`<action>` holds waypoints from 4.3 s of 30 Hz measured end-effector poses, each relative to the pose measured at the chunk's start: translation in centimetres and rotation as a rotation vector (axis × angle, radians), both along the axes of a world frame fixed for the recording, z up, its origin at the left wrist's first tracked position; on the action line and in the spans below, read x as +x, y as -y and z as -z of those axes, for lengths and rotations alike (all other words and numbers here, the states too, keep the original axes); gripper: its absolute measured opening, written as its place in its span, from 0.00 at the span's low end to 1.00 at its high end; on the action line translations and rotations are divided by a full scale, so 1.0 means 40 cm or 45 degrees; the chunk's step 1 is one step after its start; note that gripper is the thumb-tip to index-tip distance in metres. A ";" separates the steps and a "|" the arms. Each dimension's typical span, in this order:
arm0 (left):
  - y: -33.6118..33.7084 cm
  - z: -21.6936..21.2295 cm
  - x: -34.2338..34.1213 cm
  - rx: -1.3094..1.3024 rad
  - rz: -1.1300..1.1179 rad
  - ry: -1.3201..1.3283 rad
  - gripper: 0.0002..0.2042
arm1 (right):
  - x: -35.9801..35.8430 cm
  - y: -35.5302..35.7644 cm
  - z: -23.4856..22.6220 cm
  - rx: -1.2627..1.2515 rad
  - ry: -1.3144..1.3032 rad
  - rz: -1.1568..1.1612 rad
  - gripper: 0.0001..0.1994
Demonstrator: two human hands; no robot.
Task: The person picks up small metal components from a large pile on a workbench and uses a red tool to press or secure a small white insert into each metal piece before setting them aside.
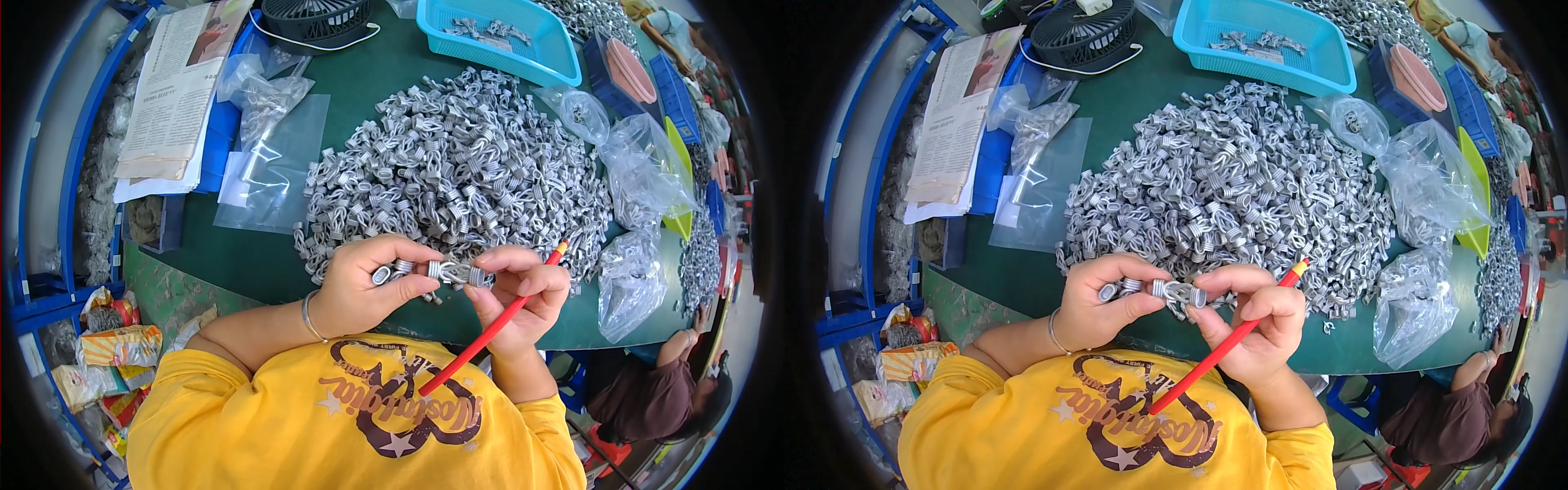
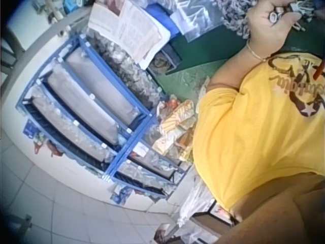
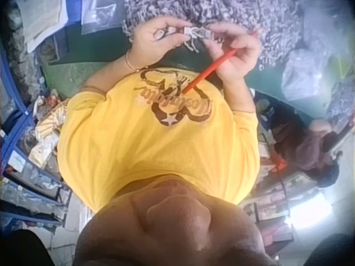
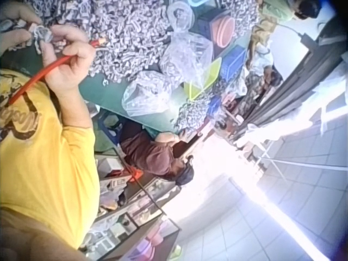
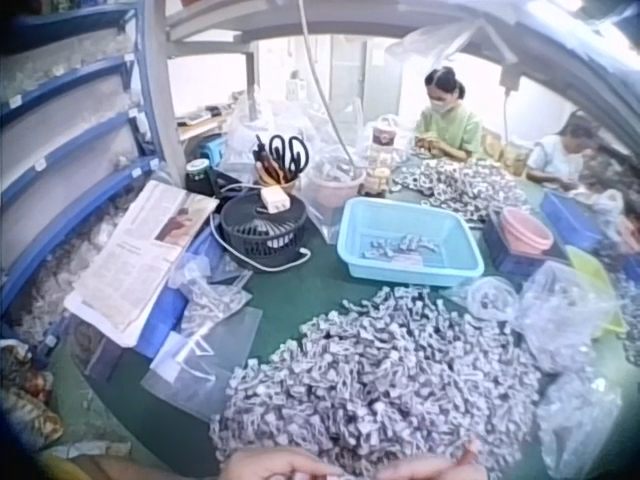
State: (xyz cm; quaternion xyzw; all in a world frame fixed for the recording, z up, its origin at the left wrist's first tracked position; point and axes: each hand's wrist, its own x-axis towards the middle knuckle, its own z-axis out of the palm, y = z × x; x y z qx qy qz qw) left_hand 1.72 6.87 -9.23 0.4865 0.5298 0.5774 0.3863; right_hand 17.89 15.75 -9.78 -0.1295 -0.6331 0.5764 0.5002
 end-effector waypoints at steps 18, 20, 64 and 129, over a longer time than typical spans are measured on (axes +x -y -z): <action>-0.001 0.022 -0.010 -0.482 0.390 1.326 0.10 | -0.003 -0.094 -0.002 0.701 0.717 0.535 0.16; -0.006 0.014 -0.004 -0.481 0.375 1.284 0.10 | -0.006 -0.099 0.004 0.712 0.784 0.517 0.16; -0.019 -0.017 -0.001 0.157 0.065 -0.040 0.11 | 0.032 0.007 0.021 -0.353 0.097 -0.184 0.15; -0.003 -0.007 -0.008 -0.157 0.004 0.135 0.11 | 0.006 -0.003 0.005 -0.328 0.132 -0.133 0.12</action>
